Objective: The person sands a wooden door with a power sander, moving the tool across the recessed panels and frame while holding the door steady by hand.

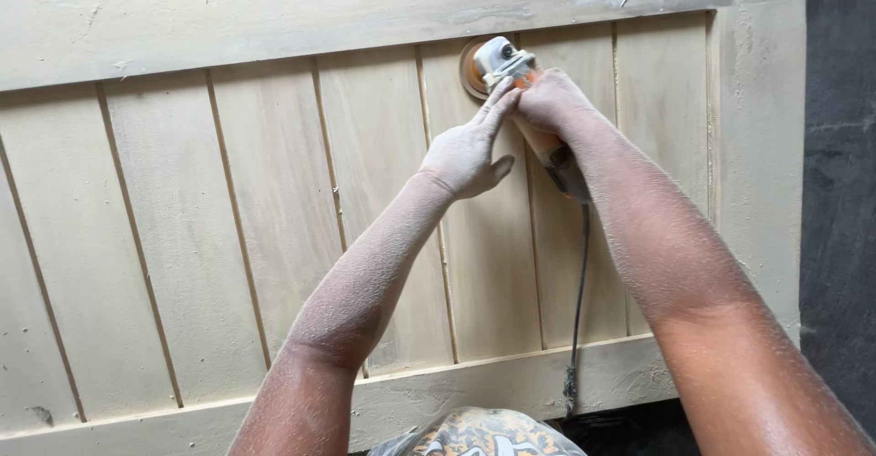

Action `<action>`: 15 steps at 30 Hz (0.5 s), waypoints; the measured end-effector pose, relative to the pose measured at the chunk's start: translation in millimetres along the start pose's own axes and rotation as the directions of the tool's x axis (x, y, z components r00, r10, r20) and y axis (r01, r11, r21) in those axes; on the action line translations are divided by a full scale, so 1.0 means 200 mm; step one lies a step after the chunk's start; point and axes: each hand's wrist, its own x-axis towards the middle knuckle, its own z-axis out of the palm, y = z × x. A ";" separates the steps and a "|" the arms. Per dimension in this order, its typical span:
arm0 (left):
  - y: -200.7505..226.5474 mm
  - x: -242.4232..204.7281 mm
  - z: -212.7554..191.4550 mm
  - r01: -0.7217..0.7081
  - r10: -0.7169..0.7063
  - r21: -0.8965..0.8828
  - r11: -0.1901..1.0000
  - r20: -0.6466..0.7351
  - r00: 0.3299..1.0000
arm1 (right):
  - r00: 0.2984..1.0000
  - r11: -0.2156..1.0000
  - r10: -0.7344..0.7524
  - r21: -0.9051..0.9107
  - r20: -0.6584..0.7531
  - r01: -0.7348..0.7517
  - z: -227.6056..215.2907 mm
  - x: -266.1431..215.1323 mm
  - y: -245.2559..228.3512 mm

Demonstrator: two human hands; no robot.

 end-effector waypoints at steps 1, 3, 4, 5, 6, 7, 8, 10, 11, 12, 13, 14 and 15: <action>0.01 0.02 0.03 -0.007 0.007 -0.016 1.000 -0.004 1.000 | 1.000 1.000 -0.019 -0.016 -0.003 0.019 -0.01 0.02 0.05; 0.05 0.08 0.09 -0.018 0.019 -0.035 0.999 0.011 1.000 | 1.000 0.999 -0.004 -0.044 -0.008 0.003 -0.04 0.05 0.16; 0.07 0.13 0.12 -0.023 0.024 -0.038 0.999 0.029 0.999 | 1.000 0.998 0.003 -0.058 -0.012 -0.004 -0.06 0.07 0.22; 0.10 0.17 0.16 -0.031 0.033 -0.043 0.999 0.051 0.998 | 0.999 0.999 0.032 0.034 -0.036 -0.031 -0.09 0.06 0.29; 0.12 0.22 0.20 -0.050 0.053 -0.066 0.997 0.047 0.997 | 0.996 0.991 0.063 0.126 -0.058 -0.056 -0.13 0.04 0.35; 0.15 0.27 0.24 -0.077 0.081 -0.089 0.993 0.045 0.996 | 0.996 0.992 0.067 0.112 -0.063 -0.060 -0.17 0.03 0.39; 0.17 0.32 0.27 -0.103 0.109 -0.113 0.988 0.041 0.993 | 0.995 0.993 0.071 0.098 -0.069 -0.065 -0.21 0.02 0.42; 0.23 0.40 0.33 -0.115 0.122 -0.099 0.988 0.064 0.990 | 0.987 0.983 0.142 0.128 -0.073 -0.132 -0.29 -0.02 0.47; 0.25 0.44 0.35 -0.123 0.129 -0.087 0.989 0.075 0.989 | 0.976 0.966 0.207 0.175 -0.070 -0.192 -0.32 -0.04 0.47; 0.27 0.48 0.36 -0.137 0.143 -0.082 0.987 0.077 0.987 | 0.961 0.942 0.271 0.222 -0.064 -0.251 -0.35 -0.06 0.48; 0.29 0.50 0.37 -0.144 0.150 -0.079 0.986 0.083 0.985 | 0.959 0.934 0.278 0.252 -0.063 -0.254 -0.36 -0.07 0.49; 0.30 0.51 0.38 -0.151 0.157 -0.076 0.986 0.089 0.984 | 0.957 0.925 0.285 0.280 -0.063 -0.257 -0.38 -0.07 0.50; 0.30 0.53 0.40 -0.130 0.137 -0.065 0.989 0.124 0.983 | 0.954 0.915 0.292 0.308 -0.060 -0.261 -0.38 -0.08 0.52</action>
